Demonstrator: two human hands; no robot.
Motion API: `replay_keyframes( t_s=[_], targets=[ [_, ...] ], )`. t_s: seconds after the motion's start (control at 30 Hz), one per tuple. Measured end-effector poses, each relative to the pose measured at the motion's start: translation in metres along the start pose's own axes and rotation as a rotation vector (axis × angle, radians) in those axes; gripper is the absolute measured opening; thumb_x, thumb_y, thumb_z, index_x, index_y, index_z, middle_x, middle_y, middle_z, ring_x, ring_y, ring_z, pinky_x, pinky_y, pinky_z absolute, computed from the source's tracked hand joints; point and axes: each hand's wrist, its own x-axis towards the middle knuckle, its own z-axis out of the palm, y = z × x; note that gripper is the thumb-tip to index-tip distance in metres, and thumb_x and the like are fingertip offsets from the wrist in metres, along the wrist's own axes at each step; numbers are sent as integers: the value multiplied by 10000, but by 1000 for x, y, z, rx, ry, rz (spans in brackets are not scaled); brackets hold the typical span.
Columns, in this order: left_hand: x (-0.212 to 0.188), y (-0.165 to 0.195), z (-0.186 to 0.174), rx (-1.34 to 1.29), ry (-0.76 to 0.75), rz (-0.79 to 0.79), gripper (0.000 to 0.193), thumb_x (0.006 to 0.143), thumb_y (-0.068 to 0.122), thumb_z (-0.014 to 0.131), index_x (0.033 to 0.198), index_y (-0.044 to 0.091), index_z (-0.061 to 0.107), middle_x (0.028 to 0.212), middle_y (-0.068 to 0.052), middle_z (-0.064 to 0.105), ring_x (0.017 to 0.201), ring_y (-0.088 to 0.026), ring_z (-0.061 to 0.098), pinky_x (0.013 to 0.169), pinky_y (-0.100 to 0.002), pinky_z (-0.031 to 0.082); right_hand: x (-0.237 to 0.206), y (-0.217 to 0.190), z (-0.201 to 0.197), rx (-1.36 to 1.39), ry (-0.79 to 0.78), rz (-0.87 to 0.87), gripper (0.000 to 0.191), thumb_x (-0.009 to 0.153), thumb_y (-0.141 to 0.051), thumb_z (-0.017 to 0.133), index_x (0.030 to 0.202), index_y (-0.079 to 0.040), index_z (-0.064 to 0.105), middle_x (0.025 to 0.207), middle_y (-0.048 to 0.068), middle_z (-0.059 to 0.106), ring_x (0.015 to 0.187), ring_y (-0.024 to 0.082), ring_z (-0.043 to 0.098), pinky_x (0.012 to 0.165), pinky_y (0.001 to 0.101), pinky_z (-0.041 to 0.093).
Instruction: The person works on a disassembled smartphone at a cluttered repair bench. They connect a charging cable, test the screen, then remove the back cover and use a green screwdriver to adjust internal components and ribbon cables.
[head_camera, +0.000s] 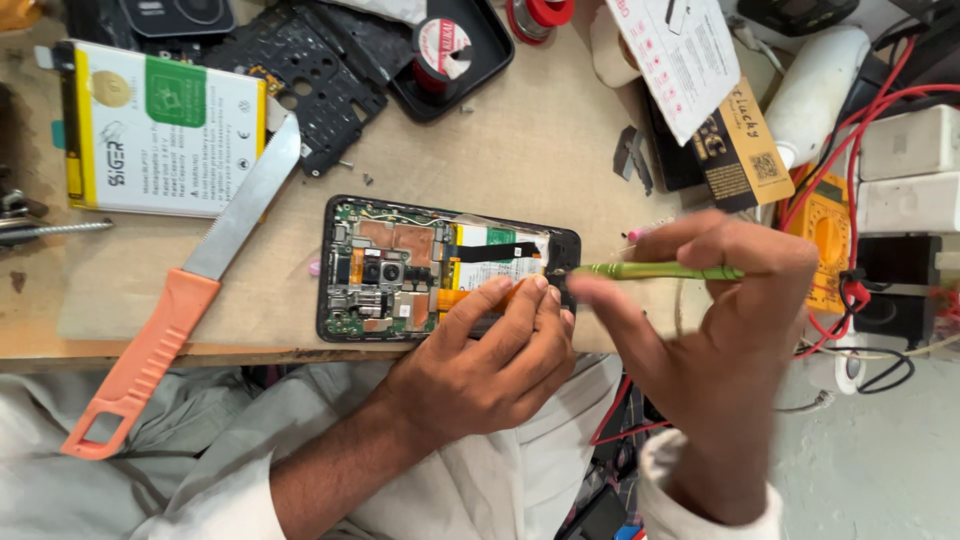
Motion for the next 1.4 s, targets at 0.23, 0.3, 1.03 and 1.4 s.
replay_keyframes(
  t_s=[0.23,0.3,1.03,1.4],
  targets=[
    [-1,-1,1,13,2,1,123,1097,193,618,1126,128,718,1119,24,664,1252,-155,651,1120,-393,484,-7,4,7,-182,127,29,603,842,17,872,1114,-15,335,915,182,593,792,235,707,710,305,585],
    [-1,0,1,9,1,-3,123,1100,191,619,1127,124,719,1121,21,665,1249,-158,651,1123,-394,482,-12,8,2,-104,36,-24,588,916,4,833,1173,-17,306,1023,188,593,889,225,697,768,274,583],
    [-3,5,-2,-4,-7,6,124,1076,195,629,1136,125,711,1164,4,675,1247,-165,650,1122,-392,469,-6,-14,-3,32,-42,32,477,930,13,764,1149,-11,341,1151,190,651,968,219,709,835,278,592],
    [-2,3,-2,27,-3,-1,100,1106,184,631,1112,132,716,1146,11,675,1248,-157,646,1117,-386,480,-15,-1,-4,-36,-81,-32,463,911,55,722,1129,26,315,1070,176,636,971,237,717,803,308,609]
  ],
)
